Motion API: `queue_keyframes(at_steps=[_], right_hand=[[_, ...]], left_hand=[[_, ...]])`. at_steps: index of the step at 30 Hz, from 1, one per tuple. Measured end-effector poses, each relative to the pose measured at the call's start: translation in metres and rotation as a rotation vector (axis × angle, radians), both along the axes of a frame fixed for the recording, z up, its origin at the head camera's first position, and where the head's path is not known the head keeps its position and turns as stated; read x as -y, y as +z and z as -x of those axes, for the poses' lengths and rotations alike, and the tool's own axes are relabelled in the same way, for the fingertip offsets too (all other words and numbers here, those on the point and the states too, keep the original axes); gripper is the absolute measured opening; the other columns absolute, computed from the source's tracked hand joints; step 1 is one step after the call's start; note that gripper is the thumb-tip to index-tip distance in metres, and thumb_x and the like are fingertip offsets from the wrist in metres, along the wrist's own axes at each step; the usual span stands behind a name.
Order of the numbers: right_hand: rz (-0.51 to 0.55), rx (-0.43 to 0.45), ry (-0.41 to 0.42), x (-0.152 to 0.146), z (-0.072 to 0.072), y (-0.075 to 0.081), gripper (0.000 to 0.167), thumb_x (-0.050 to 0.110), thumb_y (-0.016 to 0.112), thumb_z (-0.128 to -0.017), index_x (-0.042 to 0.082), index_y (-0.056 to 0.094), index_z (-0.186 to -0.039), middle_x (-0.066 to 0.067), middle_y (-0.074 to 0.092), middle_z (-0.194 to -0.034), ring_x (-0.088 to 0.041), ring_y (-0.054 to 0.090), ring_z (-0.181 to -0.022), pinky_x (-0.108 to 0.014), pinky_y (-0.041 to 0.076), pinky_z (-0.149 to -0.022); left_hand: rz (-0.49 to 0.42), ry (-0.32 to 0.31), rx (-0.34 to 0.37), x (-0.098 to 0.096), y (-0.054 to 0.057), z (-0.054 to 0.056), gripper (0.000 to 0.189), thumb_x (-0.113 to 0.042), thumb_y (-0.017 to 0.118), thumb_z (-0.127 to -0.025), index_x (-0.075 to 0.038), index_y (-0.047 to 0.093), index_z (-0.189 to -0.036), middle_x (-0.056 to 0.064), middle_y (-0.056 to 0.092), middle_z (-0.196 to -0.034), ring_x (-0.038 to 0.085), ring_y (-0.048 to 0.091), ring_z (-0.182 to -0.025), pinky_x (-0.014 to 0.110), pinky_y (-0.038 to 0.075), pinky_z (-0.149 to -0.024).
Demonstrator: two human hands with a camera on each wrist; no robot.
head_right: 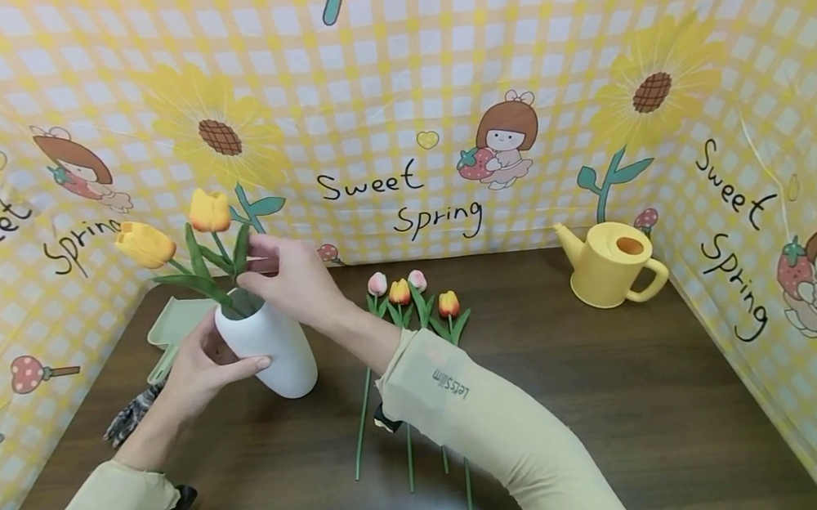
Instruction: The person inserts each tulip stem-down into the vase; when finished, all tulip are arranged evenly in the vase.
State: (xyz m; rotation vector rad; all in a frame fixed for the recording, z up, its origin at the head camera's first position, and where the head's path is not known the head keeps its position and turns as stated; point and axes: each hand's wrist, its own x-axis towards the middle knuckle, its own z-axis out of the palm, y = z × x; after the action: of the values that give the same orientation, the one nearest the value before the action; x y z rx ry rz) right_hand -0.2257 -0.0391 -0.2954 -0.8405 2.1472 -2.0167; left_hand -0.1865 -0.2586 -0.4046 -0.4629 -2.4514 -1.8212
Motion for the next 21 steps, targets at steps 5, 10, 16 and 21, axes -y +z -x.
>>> queue_keyframes(at_steps=[5,10,16,21], right_hand=[[0.135,0.231,0.024,-0.007,-0.004,-0.001,0.073,0.001,0.069,-0.095,0.01,0.033,-0.158,-0.006,0.045,-0.155,-0.021,0.056,-0.131,-0.031,0.053,-0.096],[0.208,0.26,0.039,-0.02,-0.005,-0.001,0.075,0.002,0.069,-0.096,0.009,0.031,-0.159,-0.004,0.047,-0.154,-0.024,0.055,-0.133,-0.034,0.055,-0.095],[0.263,0.235,0.06,-0.048,-0.006,-0.001,0.07,-0.001,0.066,-0.097,0.009,0.034,-0.158,-0.007,0.053,-0.146,-0.029,0.059,-0.127,-0.037,0.056,-0.093],[0.163,0.184,0.055,-0.08,-0.01,-0.007,0.067,0.005,0.068,-0.097,0.01,0.037,-0.157,-0.01,0.058,-0.137,-0.029,0.065,-0.116,-0.041,0.059,-0.088]], left_hand=[[-0.006,-0.006,-0.001,0.0,-0.001,0.0,0.081,-0.003,0.087,-0.08,-0.021,0.046,-0.147,0.011,0.06,-0.129,0.023,0.067,-0.112,0.035,0.059,-0.086],[-0.01,-0.002,-0.013,0.0,-0.003,0.001,0.081,-0.001,0.087,-0.079,-0.02,0.047,-0.146,0.011,0.061,-0.129,0.023,0.068,-0.111,0.036,0.059,-0.086],[-0.01,-0.001,-0.015,-0.001,-0.003,0.0,0.083,-0.002,0.088,-0.078,-0.021,0.047,-0.148,0.011,0.061,-0.13,0.022,0.068,-0.111,0.037,0.059,-0.085],[-0.005,0.008,-0.007,-0.001,-0.002,-0.001,0.085,-0.004,0.088,-0.078,-0.024,0.046,-0.149,0.009,0.061,-0.13,0.021,0.067,-0.112,0.036,0.059,-0.086]])
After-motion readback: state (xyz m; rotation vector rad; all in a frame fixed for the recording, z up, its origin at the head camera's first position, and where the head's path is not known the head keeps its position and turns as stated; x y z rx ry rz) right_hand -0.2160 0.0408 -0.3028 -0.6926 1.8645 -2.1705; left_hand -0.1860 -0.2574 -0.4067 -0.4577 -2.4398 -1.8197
